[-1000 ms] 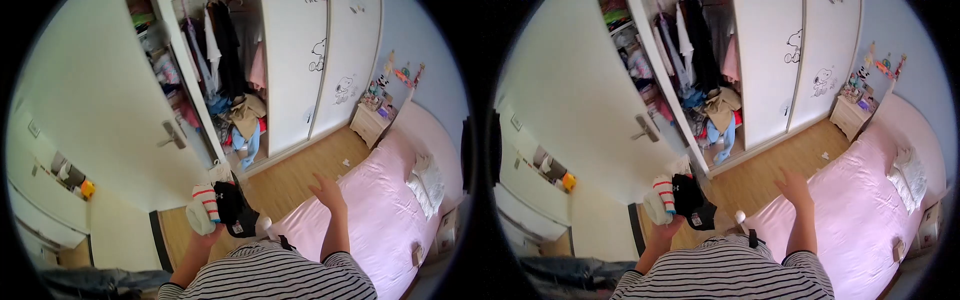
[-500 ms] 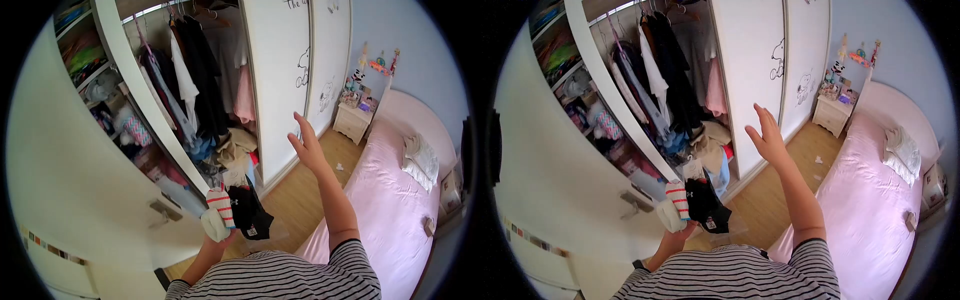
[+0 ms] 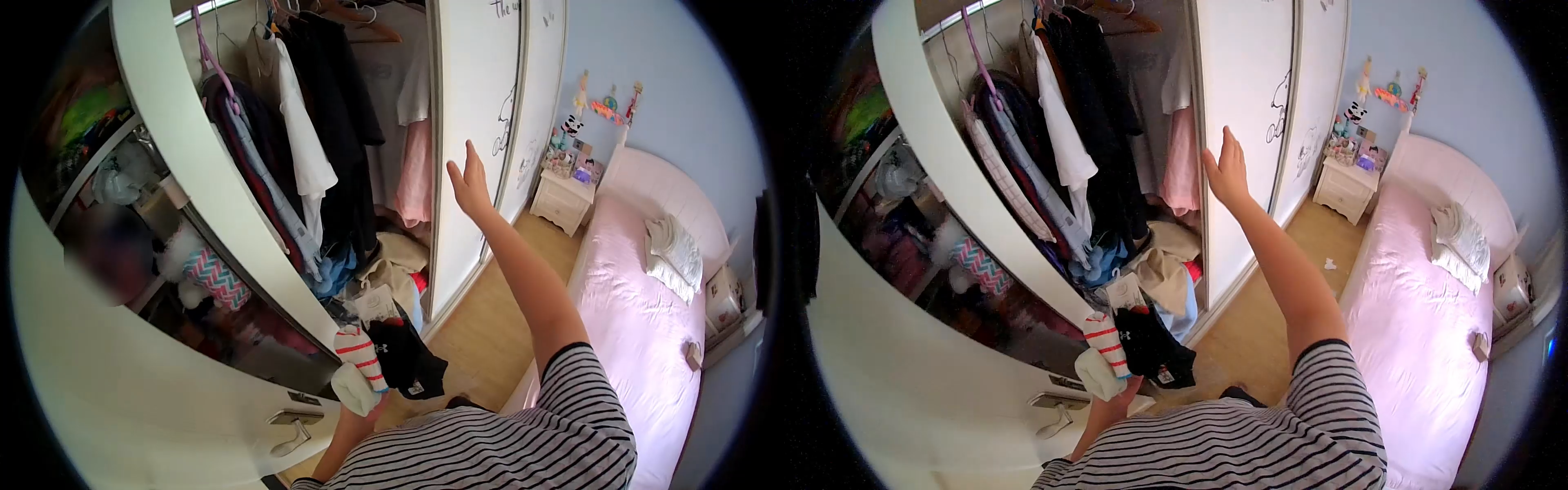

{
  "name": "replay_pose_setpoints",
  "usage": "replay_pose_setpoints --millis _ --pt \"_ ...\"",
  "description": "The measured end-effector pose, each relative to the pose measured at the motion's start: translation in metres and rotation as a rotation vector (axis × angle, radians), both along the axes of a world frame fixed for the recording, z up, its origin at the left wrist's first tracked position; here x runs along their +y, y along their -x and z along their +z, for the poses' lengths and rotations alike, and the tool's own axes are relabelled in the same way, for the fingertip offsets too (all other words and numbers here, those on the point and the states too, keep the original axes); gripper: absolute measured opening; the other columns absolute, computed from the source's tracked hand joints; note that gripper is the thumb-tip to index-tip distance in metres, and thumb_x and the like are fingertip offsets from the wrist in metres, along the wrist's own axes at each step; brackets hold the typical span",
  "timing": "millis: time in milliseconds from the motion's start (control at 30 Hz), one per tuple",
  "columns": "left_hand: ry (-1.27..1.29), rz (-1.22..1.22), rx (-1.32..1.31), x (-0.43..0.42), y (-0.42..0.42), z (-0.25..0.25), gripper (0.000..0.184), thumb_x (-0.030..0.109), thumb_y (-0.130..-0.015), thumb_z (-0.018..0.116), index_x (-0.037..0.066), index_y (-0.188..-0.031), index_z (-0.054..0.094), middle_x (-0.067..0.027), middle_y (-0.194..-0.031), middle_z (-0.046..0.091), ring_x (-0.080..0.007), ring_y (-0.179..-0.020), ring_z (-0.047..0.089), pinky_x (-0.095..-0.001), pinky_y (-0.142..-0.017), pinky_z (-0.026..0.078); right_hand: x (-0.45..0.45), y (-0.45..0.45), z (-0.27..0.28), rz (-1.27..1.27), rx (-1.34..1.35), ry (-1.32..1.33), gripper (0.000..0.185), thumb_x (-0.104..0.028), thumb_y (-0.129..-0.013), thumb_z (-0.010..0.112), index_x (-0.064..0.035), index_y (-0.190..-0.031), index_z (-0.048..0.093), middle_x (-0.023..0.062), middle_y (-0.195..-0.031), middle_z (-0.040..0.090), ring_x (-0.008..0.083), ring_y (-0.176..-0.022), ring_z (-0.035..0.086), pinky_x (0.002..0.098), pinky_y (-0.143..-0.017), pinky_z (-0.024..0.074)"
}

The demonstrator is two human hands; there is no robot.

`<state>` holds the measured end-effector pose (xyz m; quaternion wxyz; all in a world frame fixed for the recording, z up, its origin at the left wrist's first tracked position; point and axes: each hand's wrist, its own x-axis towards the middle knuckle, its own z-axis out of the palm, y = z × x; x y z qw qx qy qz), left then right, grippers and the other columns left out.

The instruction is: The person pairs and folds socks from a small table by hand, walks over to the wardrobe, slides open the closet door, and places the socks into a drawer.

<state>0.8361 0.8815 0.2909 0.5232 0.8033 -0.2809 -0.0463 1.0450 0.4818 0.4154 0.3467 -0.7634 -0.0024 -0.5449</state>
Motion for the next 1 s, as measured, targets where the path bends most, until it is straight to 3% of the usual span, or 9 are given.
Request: replay_pose_setpoints --millis 233,433,467,500,600,633,700,800,1000 --pt "-0.462 0.093 -0.326 -0.004 -0.030 -0.003 0.023 0.015 -0.075 0.063 0.007 -0.096 0.058 -0.0120 -0.094 0.057 -0.0311 -0.090 0.054 -0.0411 -0.078 0.042 -0.054 -0.123 0.004 -0.021 0.170 -0.089 0.087 -0.048 -0.081 0.055 0.0013 -0.137 0.011 0.0325 -0.137 0.017 0.0449 -0.127 0.020 0.0447 -0.104 0.0222" --pt "-0.645 0.109 -0.630 -0.063 -0.094 -0.045 0.032 0.018 -0.074 0.063 0.009 -0.105 0.058 -0.0155 -0.105 0.055 -0.0353 -0.099 0.050 -0.0439 -0.086 0.038 -0.080 -0.165 -0.018 -0.014 0.199 -0.009 0.111 -0.055 -0.069 0.064 0.0010 -0.138 -0.001 0.0317 -0.140 0.002 0.0469 -0.130 -0.005 0.0527 -0.105 0.0049" --pt "-0.663 0.088 -0.702 -0.075 -0.097 -0.051 0.035 0.019 -0.074 0.063 0.010 -0.108 0.058 -0.0162 -0.109 0.055 -0.0361 -0.102 0.049 -0.0445 -0.088 0.038 -0.071 -0.142 -0.001 0.005 0.306 -0.081 0.111 -0.052 -0.067 0.066 0.0006 -0.138 0.000 0.0358 -0.138 0.001 0.0485 -0.130 -0.004 0.0530 -0.105 0.0050" --pt "-0.413 0.257 -0.295 -0.121 -0.092 -0.005 0.038 0.016 -0.075 0.062 0.011 -0.112 0.056 -0.0176 -0.115 0.052 -0.0372 -0.107 0.046 -0.0472 -0.090 0.036 -0.072 -0.144 -0.005 0.003 0.275 -0.088 0.109 -0.050 -0.067 0.068 -0.0024 -0.139 0.001 0.0390 -0.136 0.000 0.0505 -0.129 -0.002 0.0533 -0.104 0.0066" --pt "-0.930 -0.197 -0.484 -0.106 -0.120 -0.081 0.045 0.014 -0.075 0.062 0.012 -0.119 0.052 -0.0179 -0.120 0.049 -0.0379 -0.111 0.044 -0.0485 -0.091 0.035 -0.085 -0.154 -0.019 0.051 0.219 -0.169 0.113 -0.054 -0.060 0.071 -0.0136 -0.141 0.004 0.0331 -0.140 -0.004 0.0538 -0.127 -0.001 0.0630 -0.097 0.0173" --pt "-0.924 -0.154 -0.556 -0.113 -0.132 -0.112 0.053 0.014 -0.074 0.064 0.013 -0.124 0.049 -0.0175 -0.122 0.047 -0.0381 -0.112 0.043 -0.0487 -0.091 0.034 -0.091 -0.155 -0.022 0.064 0.239 -0.173 0.113 -0.054 -0.060 0.071 -0.0136 -0.141 0.004 0.0332 -0.139 -0.003 0.0537 -0.127 0.000 0.0627 -0.097 0.0177" --pt "-1.019 -0.033 -0.447 -0.176 -0.119 -0.052 0.033 0.014 -0.077 0.059 0.012 -0.110 0.055 -0.0107 -0.101 0.054 -0.0310 -0.096 0.049 -0.0427 -0.086 0.038 -0.107 -0.159 -0.023 0.087 0.261 -0.176 0.112 -0.054 -0.059 0.071 -0.0135 -0.141 0.006 0.0335 -0.139 -0.002 0.0536 -0.127 0.001 0.0621 -0.097 0.0185" --pt "-0.737 -0.066 -0.707 -0.240 -0.146 -0.032 0.027 0.007 -0.074 0.057 0.010 -0.101 0.059 -0.0100 -0.091 0.058 -0.0302 -0.089 0.053 -0.0428 -0.078 0.041 -0.135 -0.168 -0.026 0.135 0.290 -0.198 0.110 -0.054 -0.060 0.070 -0.0139 -0.141 0.007 0.0337 -0.139 -0.001 0.0532 -0.127 0.001 0.0611 -0.097 0.0187" --pt "-0.425 -0.067 -0.320 -0.283 -0.175 -0.061 0.024 0.006 -0.076 0.055 0.007 -0.100 0.057 -0.0111 -0.091 0.057 -0.0295 -0.086 0.054 -0.0409 -0.076 0.043 -0.198 -0.192 -0.026 -0.023 0.326 -0.116 0.109 -0.064 -0.062 0.064 -0.0121 -0.141 0.009 0.0340 -0.138 0.007 0.0491 -0.128 0.011 0.0588 -0.100 0.0164"
